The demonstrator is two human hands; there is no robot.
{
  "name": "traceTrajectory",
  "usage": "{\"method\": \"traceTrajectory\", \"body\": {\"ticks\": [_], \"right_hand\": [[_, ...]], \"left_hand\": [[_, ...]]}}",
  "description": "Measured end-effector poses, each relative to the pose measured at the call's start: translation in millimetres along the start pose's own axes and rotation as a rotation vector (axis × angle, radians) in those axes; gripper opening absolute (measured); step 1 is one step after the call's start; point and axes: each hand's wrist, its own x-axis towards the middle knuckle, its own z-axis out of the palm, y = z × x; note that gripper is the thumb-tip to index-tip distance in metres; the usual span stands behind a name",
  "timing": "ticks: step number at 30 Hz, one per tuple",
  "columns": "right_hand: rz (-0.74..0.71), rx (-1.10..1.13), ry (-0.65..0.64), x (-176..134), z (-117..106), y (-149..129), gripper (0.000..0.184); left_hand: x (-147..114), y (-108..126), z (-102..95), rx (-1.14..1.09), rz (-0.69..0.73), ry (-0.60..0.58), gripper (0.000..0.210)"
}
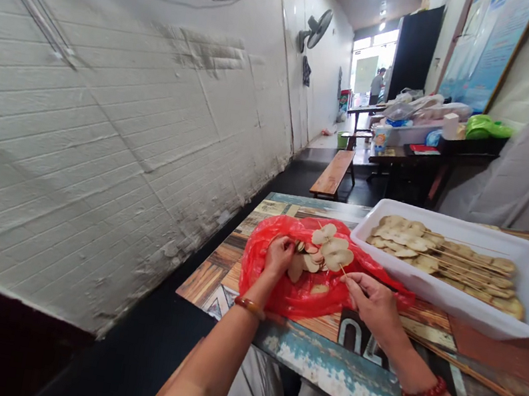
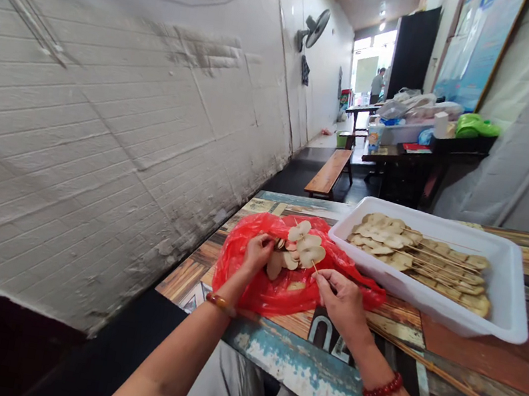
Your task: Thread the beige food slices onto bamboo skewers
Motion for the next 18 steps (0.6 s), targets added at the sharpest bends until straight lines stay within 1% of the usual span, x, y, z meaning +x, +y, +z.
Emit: {"method": "traceTrajectory", "body": {"ticks": [4,8,14,18], "right_hand": [[0.006,0.012,-0.032,-1.2,1.9,2.1,0.034],[-0.002,-0.002,-0.048,-2.3,2.8,2.2,0.033],[0.022,0.017,-0.040,-2.6,4.8,5.4,0.035],[0.028,0.027,-0.048,-3.1,7.0,8.5,0.036]], "left_hand": [[0.9,-0.8,-1.9,-0.161,-0.130,0.020,0.011],[-5.1,8.8,-6.9,-0.313,-0.216,-0.007,0.018],[-17.8,27.6,-19.0,-0.542,-0.255,-0.007,0.024],[-28.1,28.0,-27.4,-0.647,-0.283,-0.027,0.029]]}}
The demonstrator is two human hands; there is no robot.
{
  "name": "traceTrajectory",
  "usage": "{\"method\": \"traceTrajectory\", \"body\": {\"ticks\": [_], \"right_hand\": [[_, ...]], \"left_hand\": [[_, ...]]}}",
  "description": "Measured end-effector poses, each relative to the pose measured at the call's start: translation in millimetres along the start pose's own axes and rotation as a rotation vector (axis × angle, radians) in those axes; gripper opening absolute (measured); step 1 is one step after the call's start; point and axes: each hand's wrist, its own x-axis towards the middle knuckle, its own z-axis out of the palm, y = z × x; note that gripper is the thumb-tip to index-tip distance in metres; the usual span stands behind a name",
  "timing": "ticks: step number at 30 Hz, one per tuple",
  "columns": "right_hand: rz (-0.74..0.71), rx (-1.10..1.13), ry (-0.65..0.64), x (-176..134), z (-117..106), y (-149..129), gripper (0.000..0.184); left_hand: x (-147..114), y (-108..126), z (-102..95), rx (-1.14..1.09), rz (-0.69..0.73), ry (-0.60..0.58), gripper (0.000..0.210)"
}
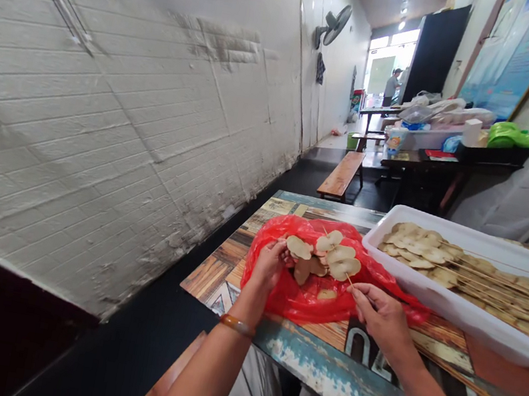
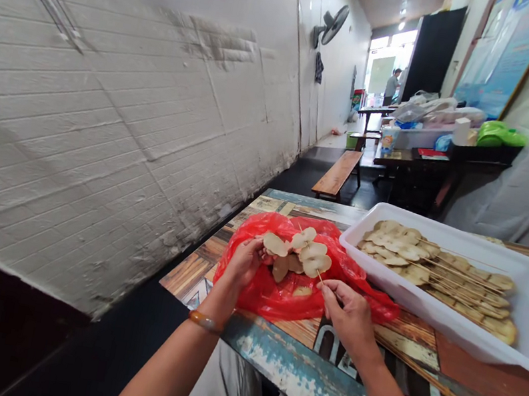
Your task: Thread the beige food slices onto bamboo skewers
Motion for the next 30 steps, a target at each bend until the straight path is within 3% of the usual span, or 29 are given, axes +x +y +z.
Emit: {"method": "traceTrajectory", "body": {"ticks": [6,10,14,18,24,30], "right_hand": [[0.035,-0.052,-0.032,-1.7,0.8,0.9,0.036],[0.051,-0.051,-0.017,-3.5,0.7,-2.2,0.035],[0.044,-0.065,-0.032,-4.3,1.1,-5.0,0.035],[0.034,-0.073,-0.045,-3.3,1.1,-4.4,0.035],[0.026,-0.083,-0.049,-1.6,1.7,-1.8,0.036],[0.028,-0.055,-0.042,-1.6,1.8,-2.4,0.036]], "left_hand": [[-3.1,-18.7,-12.0,0.079,0.031,0.068,0.021],[-1.3,-27.9,-18.0,0.458,0.248,0.112,0.013],[-1.6,-33.8,-18.7,0.845,0.424,-0.019,0.021],[-2.8,-36.4,-14.9,1.091,0.527,-0.137,0.033],[-12.2,-29.9,-8.3,1.174,0.605,-0.158,0.028],[-19.4,-31.3,-3.6,1.057,0.634,-0.146,0.029]]}}
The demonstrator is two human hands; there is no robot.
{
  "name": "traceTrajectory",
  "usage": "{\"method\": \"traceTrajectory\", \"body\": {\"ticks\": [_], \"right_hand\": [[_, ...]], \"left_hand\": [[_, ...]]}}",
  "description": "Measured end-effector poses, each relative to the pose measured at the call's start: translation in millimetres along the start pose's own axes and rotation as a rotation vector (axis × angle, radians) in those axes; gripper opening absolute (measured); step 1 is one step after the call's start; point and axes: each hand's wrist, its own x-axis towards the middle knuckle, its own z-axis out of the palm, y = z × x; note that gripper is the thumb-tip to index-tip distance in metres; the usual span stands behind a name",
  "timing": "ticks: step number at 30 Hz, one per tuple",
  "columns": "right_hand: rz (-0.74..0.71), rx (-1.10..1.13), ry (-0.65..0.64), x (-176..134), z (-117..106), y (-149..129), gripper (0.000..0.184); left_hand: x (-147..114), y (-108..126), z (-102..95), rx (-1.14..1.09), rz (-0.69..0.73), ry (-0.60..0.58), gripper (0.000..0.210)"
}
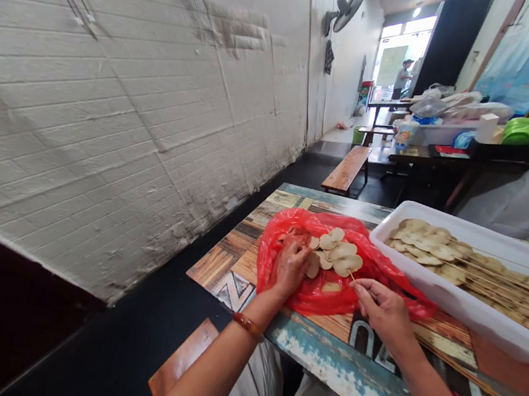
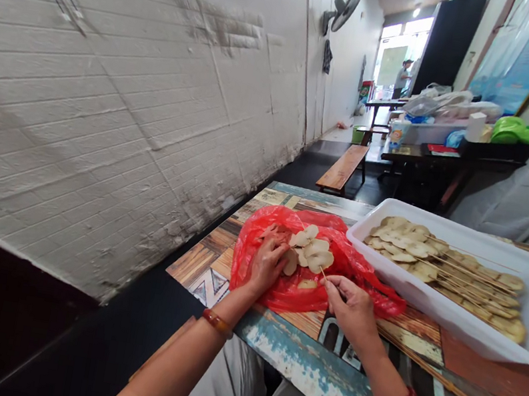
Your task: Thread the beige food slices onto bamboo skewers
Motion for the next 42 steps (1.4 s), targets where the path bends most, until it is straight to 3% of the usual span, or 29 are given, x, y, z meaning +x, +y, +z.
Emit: {"method": "traceTrajectory", "body": {"ticks": [6,12,14,18,21,24,27,34,42], "right_hand": [[-0.023,0.001,0.010,-1.0,0.0,-4.9,0.037],[-0.025,0.029,-0.013,-1.2,1.5,-2.7,0.035],[-0.014,0.056,-0.013,-0.9,1.2,-2.0,0.037],[0.030,0.152,-0.004,-1.5,-0.1,-5.1,0.040],[0.088,0.235,-0.029,-3.2,-0.4,-8.5,0.041],[0.143,0.273,-0.088,-5.1,0.3,-9.6,0.041],[0.171,0.254,-0.150,-7.1,1.9,-8.6,0.042],[0.216,0.131,-0.252,-14.8,7.5,-8.3,0.041],[0.104,-0.064,-0.322,-20.1,15.5,-3.3,0.033]], "left_hand": [[-2.1,1.7,-1.3,0.074,0.016,-0.056,0.030],[-2.6,5.2,-1.4,0.036,0.023,-0.031,0.013],[-0.2,5.7,-2.4,-0.105,-0.067,0.011,0.007],[7.4,7.8,-10.6,-0.621,-0.421,0.140,0.015],[8.2,9.4,-15.8,-1.042,-0.653,0.119,0.026],[2.5,8.3,-13.8,-1.252,-0.782,0.115,0.034],[-4.9,4.5,-8.8,-1.373,-0.835,0.166,0.038],[-10.8,-3.2,-8.7,-1.602,-0.890,0.266,0.024],[-9.5,-4.9,-5.9,-1.609,-0.870,0.357,0.024]]}}
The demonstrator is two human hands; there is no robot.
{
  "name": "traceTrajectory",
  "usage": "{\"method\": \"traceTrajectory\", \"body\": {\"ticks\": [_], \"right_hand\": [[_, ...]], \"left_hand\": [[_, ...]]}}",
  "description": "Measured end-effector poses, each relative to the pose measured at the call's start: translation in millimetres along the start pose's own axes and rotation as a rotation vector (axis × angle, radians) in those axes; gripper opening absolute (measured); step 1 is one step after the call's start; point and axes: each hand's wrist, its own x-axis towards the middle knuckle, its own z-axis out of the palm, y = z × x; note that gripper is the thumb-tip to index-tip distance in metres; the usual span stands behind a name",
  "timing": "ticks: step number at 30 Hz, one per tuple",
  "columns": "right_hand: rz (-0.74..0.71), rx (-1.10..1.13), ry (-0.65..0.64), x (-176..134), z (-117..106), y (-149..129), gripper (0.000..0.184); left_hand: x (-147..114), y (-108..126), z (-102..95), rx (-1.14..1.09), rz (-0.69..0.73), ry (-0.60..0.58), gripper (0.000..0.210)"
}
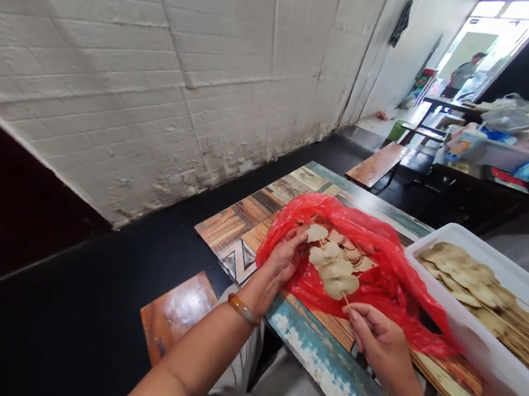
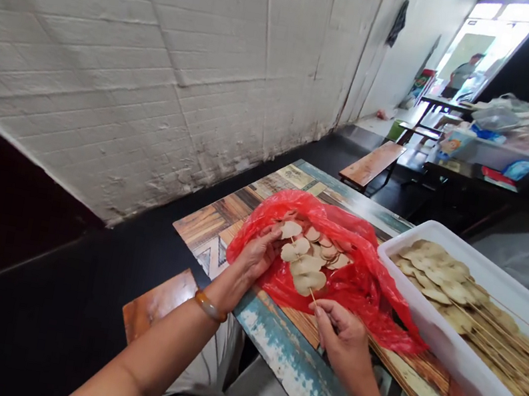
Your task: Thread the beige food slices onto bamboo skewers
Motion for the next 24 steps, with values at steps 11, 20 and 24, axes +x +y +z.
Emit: {"method": "traceTrajectory", "body": {"ticks": [11,20,24], "right_hand": [[0.049,-0.074,-0.013,0.9,7.4,5.2,0.029],[0.052,-0.093,0.008,1.7,6.9,5.6,0.031],[0.053,-0.096,0.008,1.9,7.6,4.8,0.032]], "left_hand": [[-3.1,-2.6,2.3,-0.061,0.047,0.005,0.028],[-5.4,-1.9,6.1,-0.067,0.072,0.026,0.028],[-5.8,-2.7,4.8,-0.069,0.072,0.017,0.030]]}}
